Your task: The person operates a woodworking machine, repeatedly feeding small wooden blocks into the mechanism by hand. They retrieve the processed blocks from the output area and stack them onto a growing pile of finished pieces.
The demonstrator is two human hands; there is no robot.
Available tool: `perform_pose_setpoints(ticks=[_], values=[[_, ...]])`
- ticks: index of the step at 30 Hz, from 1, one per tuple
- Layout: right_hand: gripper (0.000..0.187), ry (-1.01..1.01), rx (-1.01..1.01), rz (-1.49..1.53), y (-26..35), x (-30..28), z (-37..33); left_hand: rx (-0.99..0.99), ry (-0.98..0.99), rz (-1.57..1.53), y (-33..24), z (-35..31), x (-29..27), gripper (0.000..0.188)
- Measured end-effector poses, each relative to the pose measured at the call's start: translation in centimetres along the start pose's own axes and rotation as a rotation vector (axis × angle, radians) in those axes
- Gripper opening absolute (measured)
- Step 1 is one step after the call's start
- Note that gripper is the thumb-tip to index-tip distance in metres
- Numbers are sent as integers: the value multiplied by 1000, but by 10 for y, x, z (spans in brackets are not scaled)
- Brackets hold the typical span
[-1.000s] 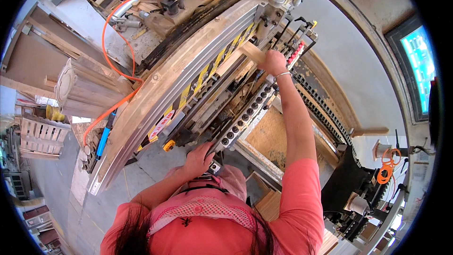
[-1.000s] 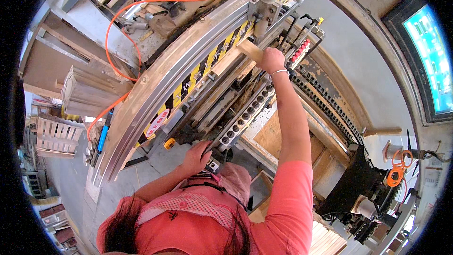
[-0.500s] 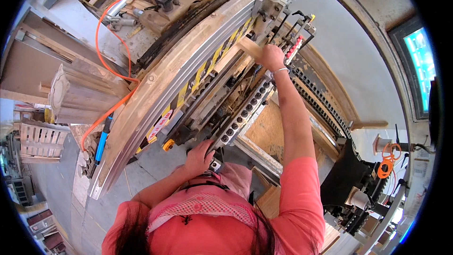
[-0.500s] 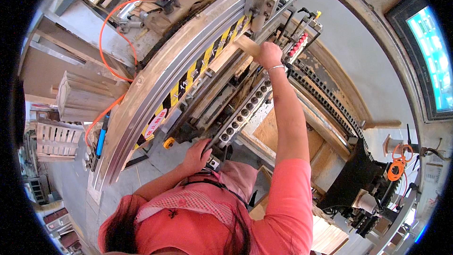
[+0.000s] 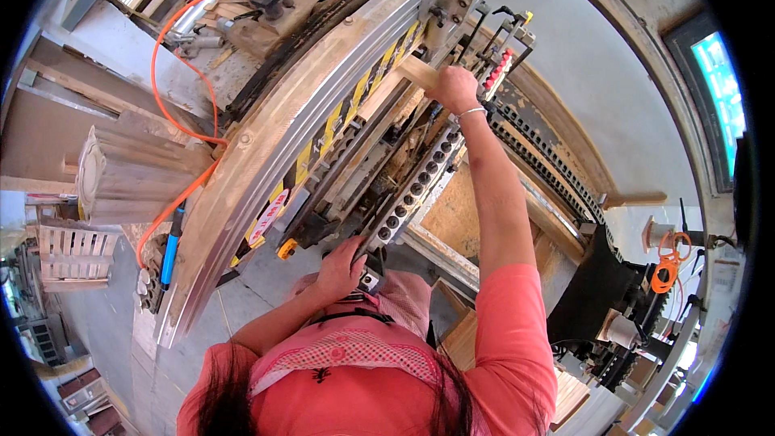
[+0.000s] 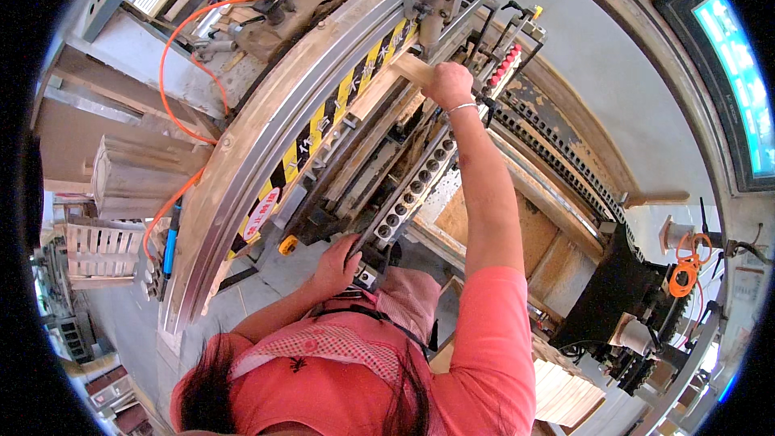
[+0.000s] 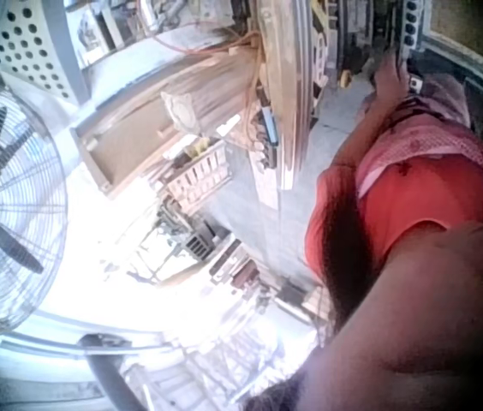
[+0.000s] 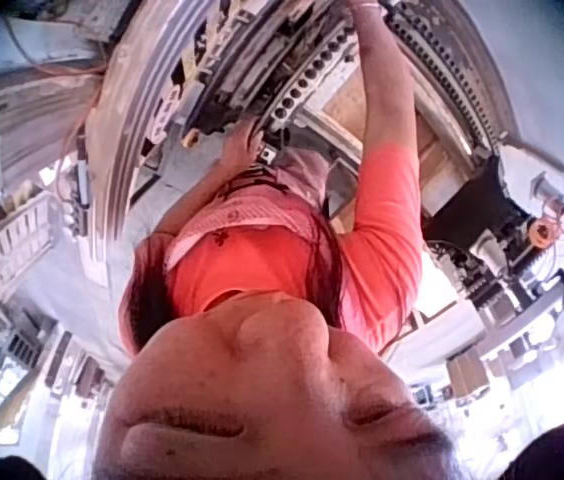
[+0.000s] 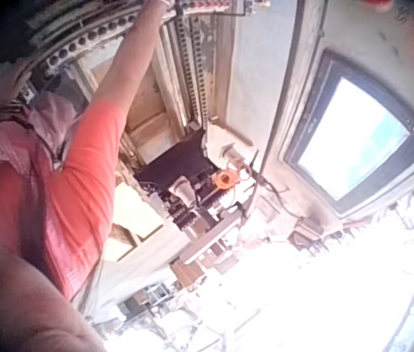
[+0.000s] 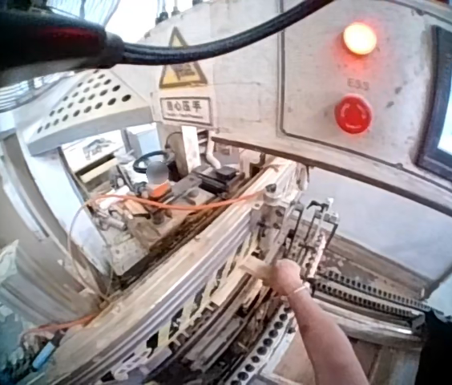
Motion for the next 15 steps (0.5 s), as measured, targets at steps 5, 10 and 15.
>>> perform_pose_setpoints(ticks=[5, 10, 15], values=[[41, -23, -66, -38, -1, 2, 1, 13, -8, 2, 1, 1, 0, 39], [43, -10, -68, -27, -1, 1, 2, -3, -13, -11, -2, 1, -1, 38], [44, -50, -87, -35, -3, 4, 3, -7, -10, -6, -8, 3, -5, 38]])
Point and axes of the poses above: each hand's wrist, its own z-axis towards the middle knuckle, its own x-axis out of the palm, y = z × x, the point moved 3 cm from there along z, towards the middle knuckle, and after that the axes turned 1 degree about -x, right-handed, at the moved point
